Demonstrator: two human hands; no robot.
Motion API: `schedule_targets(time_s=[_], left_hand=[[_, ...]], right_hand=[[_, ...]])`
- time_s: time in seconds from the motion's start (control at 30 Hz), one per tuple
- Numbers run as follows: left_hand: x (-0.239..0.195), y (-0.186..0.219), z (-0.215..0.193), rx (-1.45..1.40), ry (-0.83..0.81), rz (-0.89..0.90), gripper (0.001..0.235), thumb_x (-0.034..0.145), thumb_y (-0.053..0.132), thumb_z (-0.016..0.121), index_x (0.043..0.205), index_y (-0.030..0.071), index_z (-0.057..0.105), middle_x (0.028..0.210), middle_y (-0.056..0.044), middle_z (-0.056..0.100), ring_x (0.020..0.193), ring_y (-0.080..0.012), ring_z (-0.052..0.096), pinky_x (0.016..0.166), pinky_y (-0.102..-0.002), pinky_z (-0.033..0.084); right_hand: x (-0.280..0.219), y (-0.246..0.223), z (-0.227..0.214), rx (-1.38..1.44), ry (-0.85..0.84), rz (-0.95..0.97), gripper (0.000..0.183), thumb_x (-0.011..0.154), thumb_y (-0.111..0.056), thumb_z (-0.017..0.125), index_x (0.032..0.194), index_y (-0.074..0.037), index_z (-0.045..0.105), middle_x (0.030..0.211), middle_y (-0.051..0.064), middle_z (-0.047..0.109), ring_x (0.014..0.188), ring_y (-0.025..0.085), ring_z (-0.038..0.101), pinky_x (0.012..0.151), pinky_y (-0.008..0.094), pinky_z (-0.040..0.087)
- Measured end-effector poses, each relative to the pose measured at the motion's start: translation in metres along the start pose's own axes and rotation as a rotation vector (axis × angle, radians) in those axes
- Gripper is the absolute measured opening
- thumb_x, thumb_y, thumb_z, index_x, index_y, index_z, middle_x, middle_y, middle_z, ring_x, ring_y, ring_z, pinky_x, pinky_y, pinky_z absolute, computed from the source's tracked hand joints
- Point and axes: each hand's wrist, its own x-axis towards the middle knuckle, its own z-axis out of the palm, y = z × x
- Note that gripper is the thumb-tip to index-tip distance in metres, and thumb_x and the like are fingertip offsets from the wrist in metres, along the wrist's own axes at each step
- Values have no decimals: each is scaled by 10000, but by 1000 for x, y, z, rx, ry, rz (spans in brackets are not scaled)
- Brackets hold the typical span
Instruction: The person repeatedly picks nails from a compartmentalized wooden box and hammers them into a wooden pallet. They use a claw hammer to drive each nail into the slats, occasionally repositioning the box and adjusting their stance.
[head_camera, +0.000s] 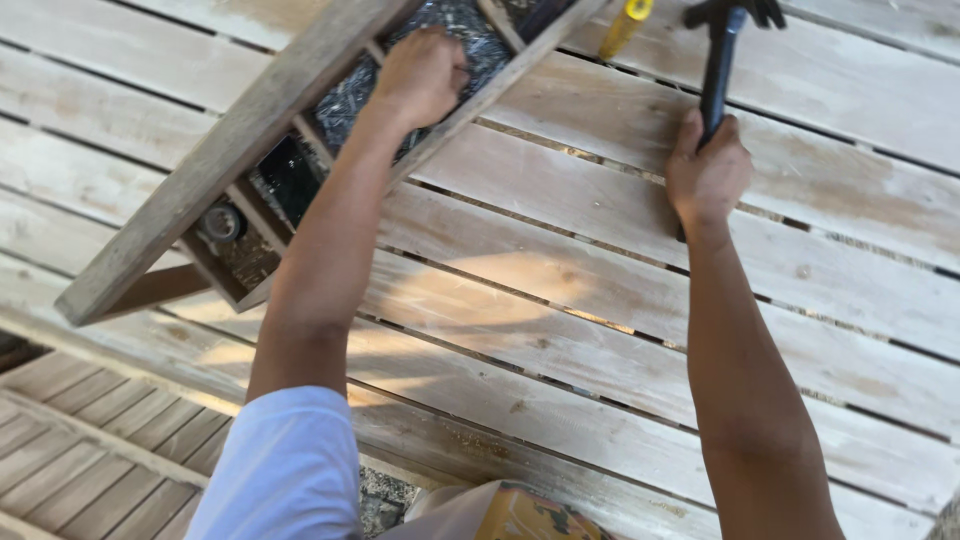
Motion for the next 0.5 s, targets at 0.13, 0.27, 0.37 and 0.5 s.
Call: schedule_targets(time_s=[0.13, 0.27, 0.37, 0.5], left_hand=[[-10, 23, -26, -134, 25, -173, 53, 988, 68, 747, 996, 16, 753, 973, -210, 745, 921, -390, 731, 840, -474, 547], [-25, 56, -12, -495, -30, -279, 141, 974, 107, 722, 1100, 42, 729, 1031, -109, 780, 894, -193, 782, 826, -300, 635], [-20, 87, 41, -777, -210, -182, 295, 880, 179, 848, 1126, 51, 745, 1025, -78, 787, 915, -132, 760, 849, -270, 625], [22, 117, 118, -869, -51, -177, 258, 886, 182, 822, 1116, 83, 758, 989, -43, 802, 866, -113, 757, 784, -266, 616]], right_hand=[[-3, 9, -7, 55, 28, -59, 417, 1120, -401, 628, 912, -40, 605, 709, 214, 666, 630, 430, 660, 565, 518, 504], [-19, -6, -28, 381, -98, 88, 407, 1149, -381, 580, 937, -34, 569, 643, 80, 572, 532, 199, 575, 489, 370, 447], [-53, -18, -66, 685, -79, 106, 360, 1153, -334, 579, 954, -35, 544, 680, -9, 547, 553, 65, 515, 477, 281, 405], [-89, -38, -114, 681, -150, 219, 322, 1140, -305, 572, 955, -46, 524, 642, -23, 492, 508, 54, 452, 441, 270, 353]])
